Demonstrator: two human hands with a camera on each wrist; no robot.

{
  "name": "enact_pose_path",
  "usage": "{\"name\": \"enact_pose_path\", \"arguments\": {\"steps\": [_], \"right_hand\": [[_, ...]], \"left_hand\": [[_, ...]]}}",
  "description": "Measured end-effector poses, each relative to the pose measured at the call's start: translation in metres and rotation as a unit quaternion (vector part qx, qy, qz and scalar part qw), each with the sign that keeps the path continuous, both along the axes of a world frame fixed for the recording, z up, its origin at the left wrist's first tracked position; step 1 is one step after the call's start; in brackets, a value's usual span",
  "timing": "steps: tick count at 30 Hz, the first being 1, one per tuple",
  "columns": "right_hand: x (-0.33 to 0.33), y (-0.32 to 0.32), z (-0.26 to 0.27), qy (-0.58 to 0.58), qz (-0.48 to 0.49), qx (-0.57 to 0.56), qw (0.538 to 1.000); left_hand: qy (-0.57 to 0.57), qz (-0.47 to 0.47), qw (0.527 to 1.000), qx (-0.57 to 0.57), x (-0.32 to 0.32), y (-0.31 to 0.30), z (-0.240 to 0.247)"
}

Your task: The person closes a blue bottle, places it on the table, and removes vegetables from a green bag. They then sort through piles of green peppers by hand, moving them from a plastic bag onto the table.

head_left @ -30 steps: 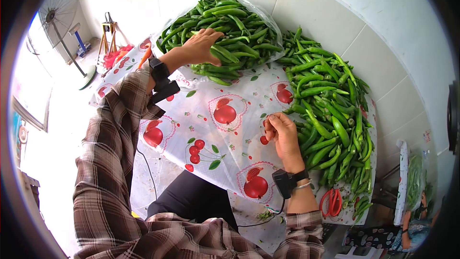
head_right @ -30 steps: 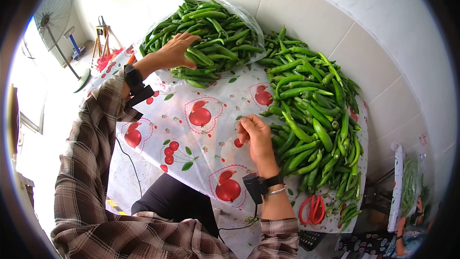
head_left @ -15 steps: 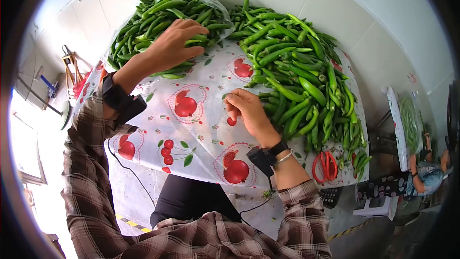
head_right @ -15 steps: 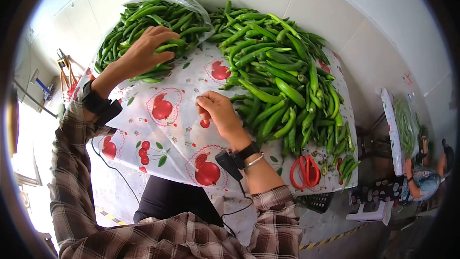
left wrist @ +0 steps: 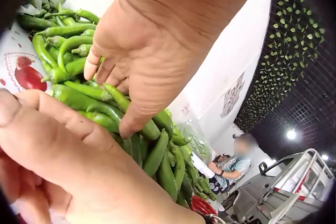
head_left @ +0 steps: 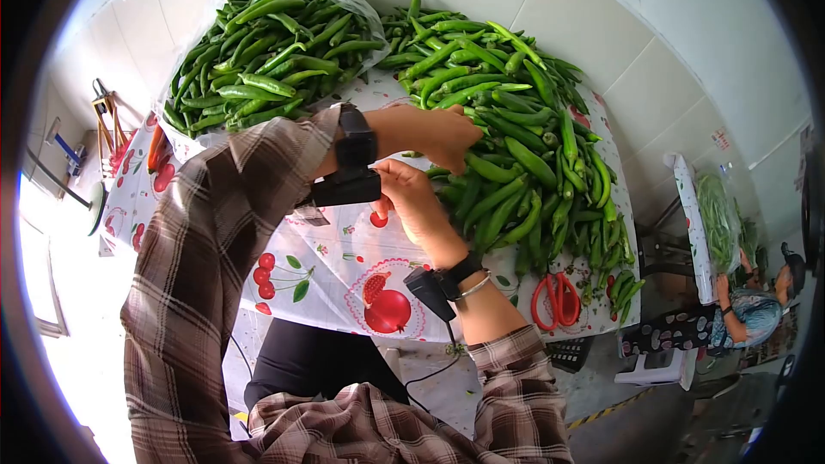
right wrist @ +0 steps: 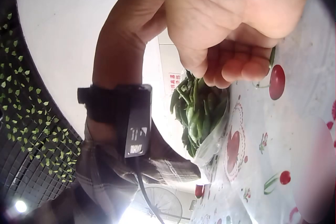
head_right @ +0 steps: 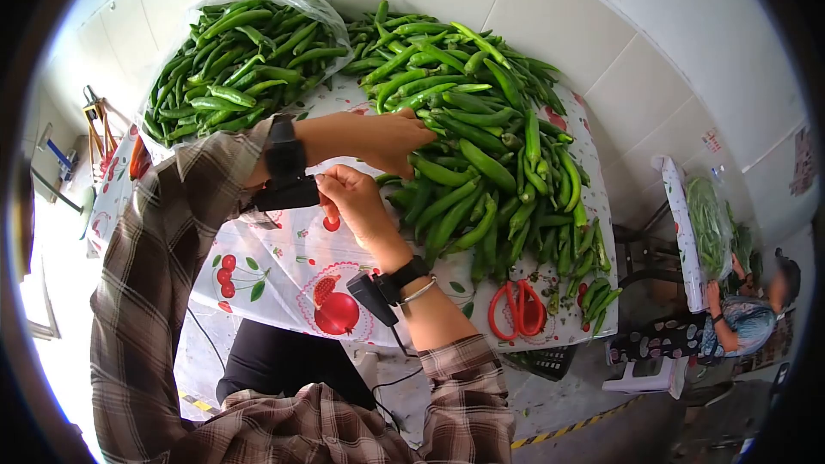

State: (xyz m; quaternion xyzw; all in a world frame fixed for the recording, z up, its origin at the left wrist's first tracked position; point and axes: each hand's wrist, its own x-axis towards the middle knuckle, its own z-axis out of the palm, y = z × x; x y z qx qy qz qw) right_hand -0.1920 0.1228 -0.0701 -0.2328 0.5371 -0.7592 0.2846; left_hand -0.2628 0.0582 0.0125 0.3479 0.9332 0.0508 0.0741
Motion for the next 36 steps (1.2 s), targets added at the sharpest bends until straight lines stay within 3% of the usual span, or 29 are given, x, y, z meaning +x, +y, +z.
{"name": "enact_pose_path", "arguments": {"steps": [5, 8, 17, 19, 26, 36], "right_hand": [[0.0, 0.0, -0.002, 0.01, 0.008, -0.024, 1.0], [0.0, -0.001, -0.002, 0.022, 0.004, -0.023, 0.999], [0.002, -0.002, 0.001, 0.011, -0.005, -0.023, 1.0], [0.003, -0.002, 0.003, -0.001, -0.014, -0.007, 1.0], [0.003, 0.0, 0.005, 0.003, -0.018, 0.015, 1.0], [0.001, 0.003, 0.006, 0.016, 0.013, 0.041, 0.999]], "left_hand": [[-0.015, 0.044, 0.999, -0.002, -0.008, 0.012, -0.001], [-0.009, 0.03, 0.997, -0.066, -0.011, 0.013, 0.0], [-0.067, 0.081, 0.994, 0.011, -0.008, 0.006, -0.009], [-0.008, 0.069, 0.997, 0.019, -0.002, 0.006, -0.015], [-0.013, 0.065, 0.998, -0.015, 0.007, -0.001, -0.004], [0.023, 0.157, 0.982, 0.099, 0.021, -0.057, 0.024]]}}
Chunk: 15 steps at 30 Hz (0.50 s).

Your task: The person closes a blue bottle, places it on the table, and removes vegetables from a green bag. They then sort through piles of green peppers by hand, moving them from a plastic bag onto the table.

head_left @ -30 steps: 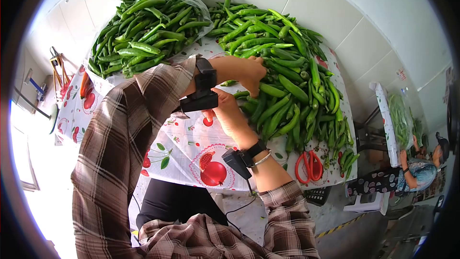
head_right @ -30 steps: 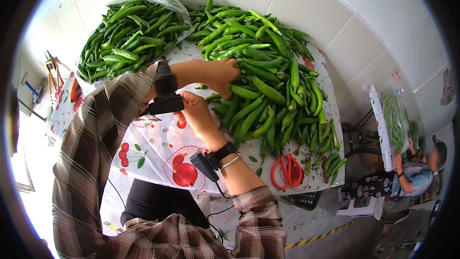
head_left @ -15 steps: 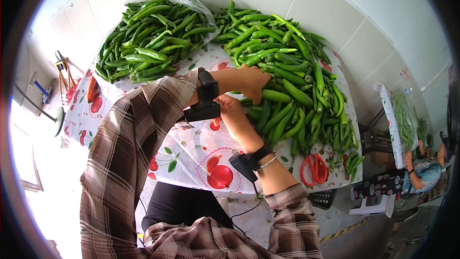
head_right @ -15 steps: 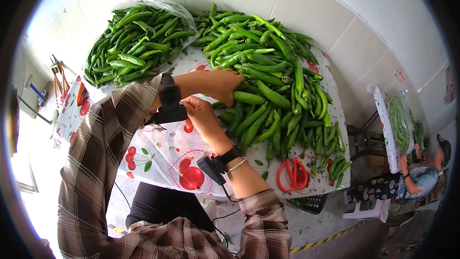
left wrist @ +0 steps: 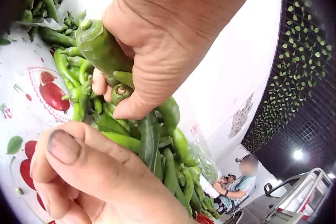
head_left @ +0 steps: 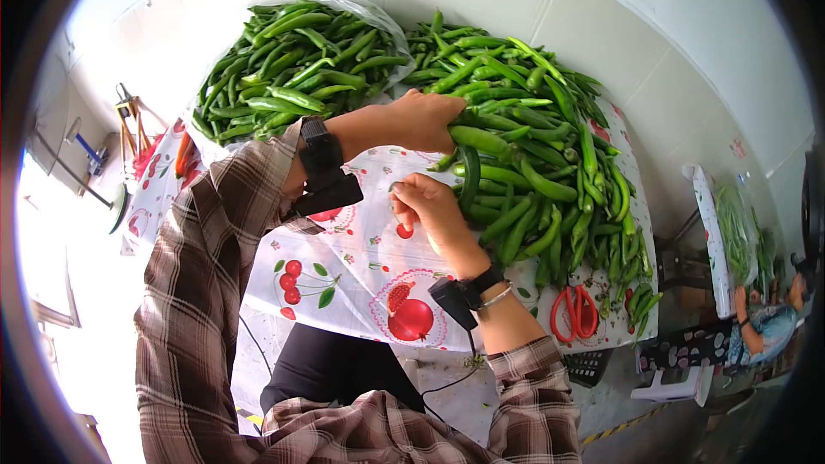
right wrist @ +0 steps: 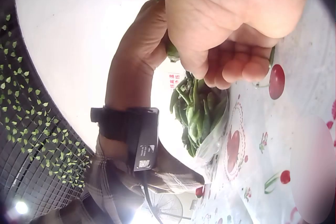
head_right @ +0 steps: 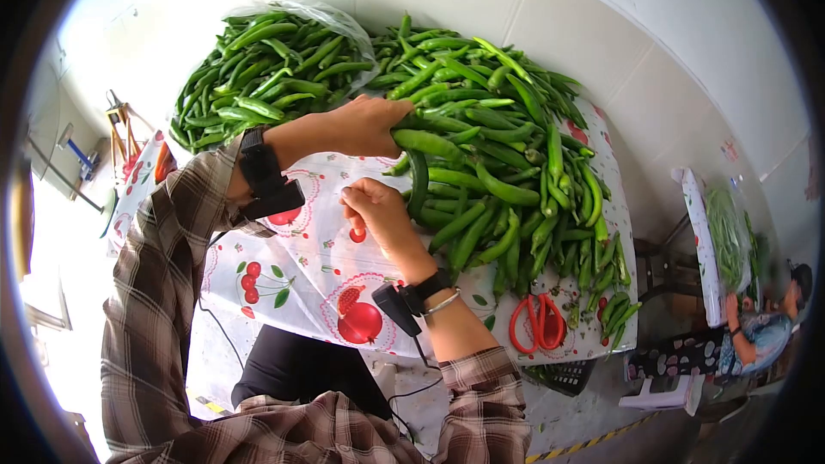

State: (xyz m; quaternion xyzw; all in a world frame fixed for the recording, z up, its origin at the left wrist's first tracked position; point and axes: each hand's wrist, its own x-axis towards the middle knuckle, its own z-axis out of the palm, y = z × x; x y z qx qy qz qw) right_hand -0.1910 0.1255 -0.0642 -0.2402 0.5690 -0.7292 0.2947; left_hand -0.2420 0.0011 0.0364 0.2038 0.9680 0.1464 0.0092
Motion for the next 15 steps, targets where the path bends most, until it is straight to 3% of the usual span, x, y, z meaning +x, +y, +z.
{"name": "enact_pose_path", "arguments": {"steps": [7, 15], "right_hand": [[0.002, -0.001, 0.001, -0.016, -0.018, -0.007, 1.0], [0.002, -0.001, 0.002, -0.016, -0.021, 0.001, 1.0]], "left_hand": [[0.024, 0.126, 0.988, 0.089, 0.012, -0.043, 0.025], [0.1, 0.201, 0.958, 0.179, 0.007, -0.124, 0.041]]}}
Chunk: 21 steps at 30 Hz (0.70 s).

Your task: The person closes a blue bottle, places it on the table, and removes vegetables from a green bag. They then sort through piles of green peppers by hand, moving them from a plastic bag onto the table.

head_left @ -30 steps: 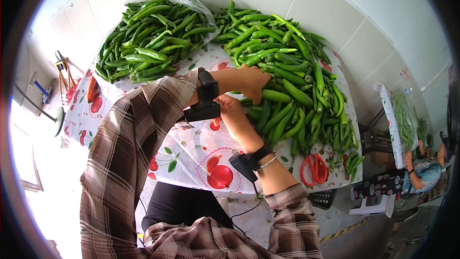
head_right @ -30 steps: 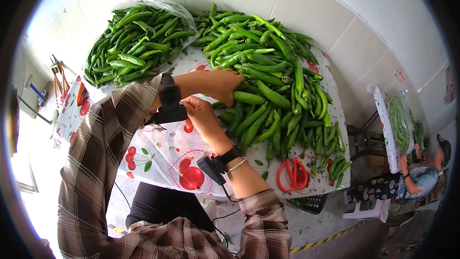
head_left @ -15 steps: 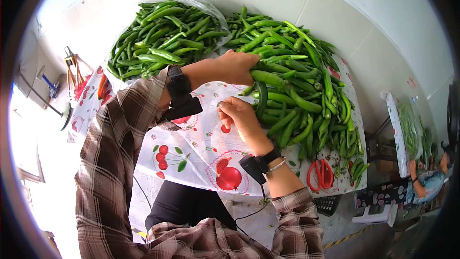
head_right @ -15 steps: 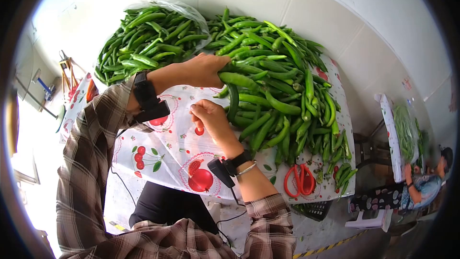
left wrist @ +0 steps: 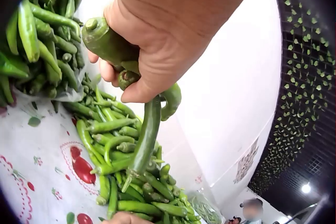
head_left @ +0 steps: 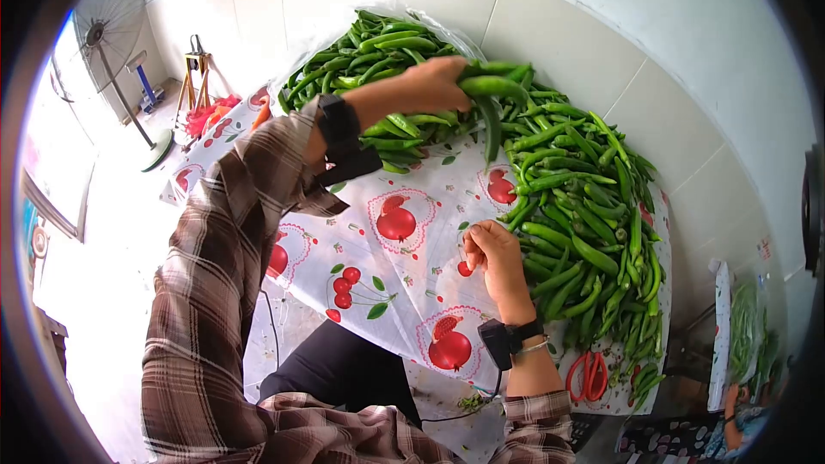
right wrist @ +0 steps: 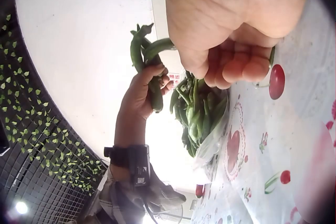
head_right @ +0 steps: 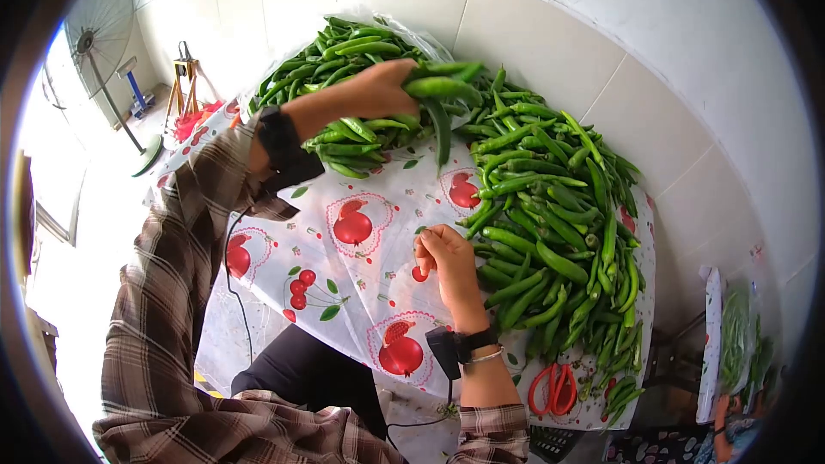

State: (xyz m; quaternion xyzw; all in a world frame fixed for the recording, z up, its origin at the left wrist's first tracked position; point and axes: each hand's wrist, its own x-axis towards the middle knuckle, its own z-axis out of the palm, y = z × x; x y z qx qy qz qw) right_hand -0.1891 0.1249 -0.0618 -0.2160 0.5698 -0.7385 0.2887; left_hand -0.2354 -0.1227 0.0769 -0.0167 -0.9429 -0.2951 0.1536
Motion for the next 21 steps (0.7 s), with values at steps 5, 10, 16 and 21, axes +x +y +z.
{"name": "enact_pose_path", "arguments": {"steps": [5, 10, 16, 21], "right_hand": [[0.001, 0.0, 0.002, -0.011, -0.006, 0.001, 1.0], [0.001, 0.0, 0.002, -0.013, -0.013, 0.009, 1.0], [0.003, 0.0, 0.008, -0.008, -0.012, 0.022, 1.0], [0.003, -0.002, 0.006, -0.008, -0.015, 0.022, 1.0]], "left_hand": [[0.046, 0.153, 0.987, -0.026, -0.021, -0.073, 0.036], [0.111, 0.26, 0.954, -0.1, -0.04, -0.132, 0.034], [0.02, 0.168, 0.983, -0.073, -0.043, -0.157, -0.009], [0.011, 0.16, 0.984, -0.08, -0.033, -0.154, -0.006]]}}
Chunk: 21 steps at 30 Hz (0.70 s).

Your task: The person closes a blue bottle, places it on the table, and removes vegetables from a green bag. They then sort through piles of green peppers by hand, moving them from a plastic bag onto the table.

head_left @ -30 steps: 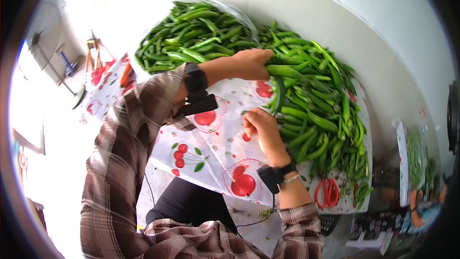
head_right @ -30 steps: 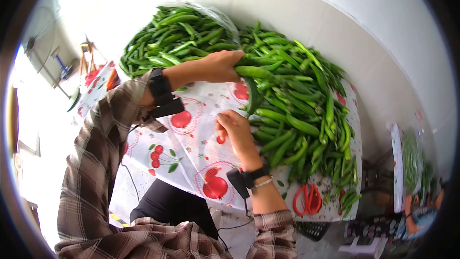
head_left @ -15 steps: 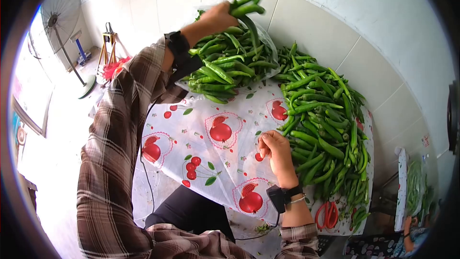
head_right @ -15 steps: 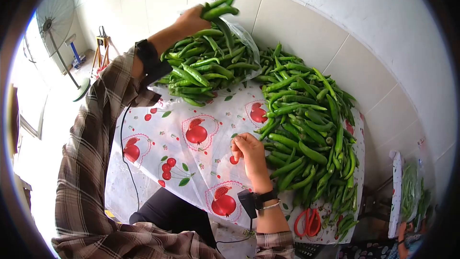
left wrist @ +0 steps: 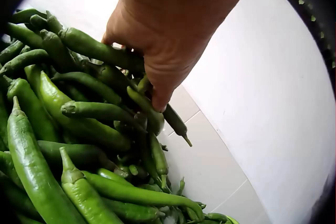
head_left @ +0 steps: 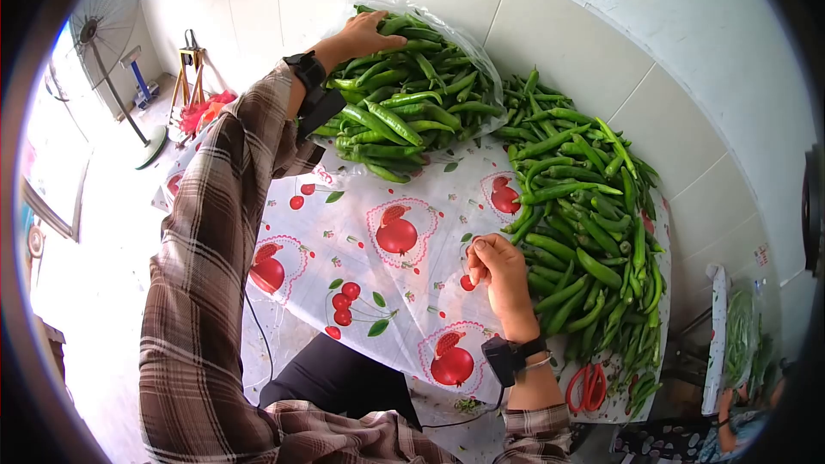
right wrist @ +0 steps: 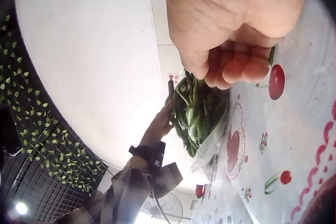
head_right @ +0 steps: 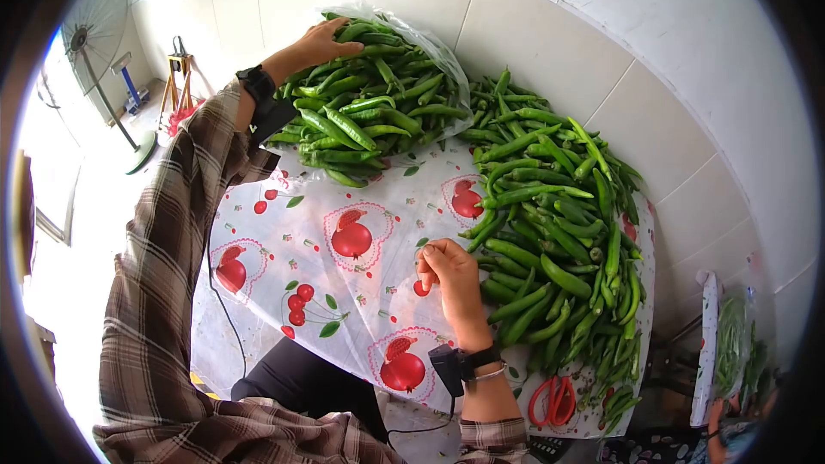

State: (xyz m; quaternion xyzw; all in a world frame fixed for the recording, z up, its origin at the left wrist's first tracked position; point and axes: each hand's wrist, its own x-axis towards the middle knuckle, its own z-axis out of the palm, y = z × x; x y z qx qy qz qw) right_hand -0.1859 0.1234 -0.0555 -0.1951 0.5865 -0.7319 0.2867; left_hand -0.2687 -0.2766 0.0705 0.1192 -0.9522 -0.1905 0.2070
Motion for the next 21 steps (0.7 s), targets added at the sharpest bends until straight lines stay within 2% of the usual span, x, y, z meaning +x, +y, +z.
{"name": "enact_pose_path", "arguments": {"steps": [2, 5, 10, 12, 15, 16, 19, 21], "right_hand": [[0.0, 0.0, 0.0, -0.003, -0.007, -0.004, 1.0], [0.0, 0.001, 0.002, 0.001, 0.005, 0.008, 1.0], [-0.006, 0.002, -0.012, 0.005, 0.017, -0.025, 1.0], [-0.004, 0.001, -0.007, 0.002, 0.011, -0.025, 1.0], [-0.002, 0.003, -0.002, 0.014, 0.031, -0.022, 0.999], [-0.003, 0.004, -0.003, 0.012, 0.025, -0.019, 0.999], [-0.004, 0.002, -0.006, 0.022, 0.027, -0.02, 0.999], [-0.004, 0.002, -0.006, 0.023, 0.025, -0.021, 0.999]], "left_hand": [[0.025, 0.039, 0.999, -0.028, 0.001, 0.001, -0.002], [0.062, 0.047, 0.995, -0.056, 0.005, 0.005, -0.005], [0.222, -0.039, 0.966, -0.127, 0.013, 0.02, -0.005], [0.234, -0.093, 0.964, -0.087, 0.037, 0.057, -0.002], [0.154, -0.186, 0.958, 0.157, 0.09, 0.126, -0.008], [0.155, -0.212, 0.947, 0.186, 0.106, 0.147, -0.012], [0.112, -0.273, 0.883, 0.365, 0.128, 0.179, -0.038], [0.092, -0.26, 0.848, 0.452, 0.13, 0.194, -0.057]]}}
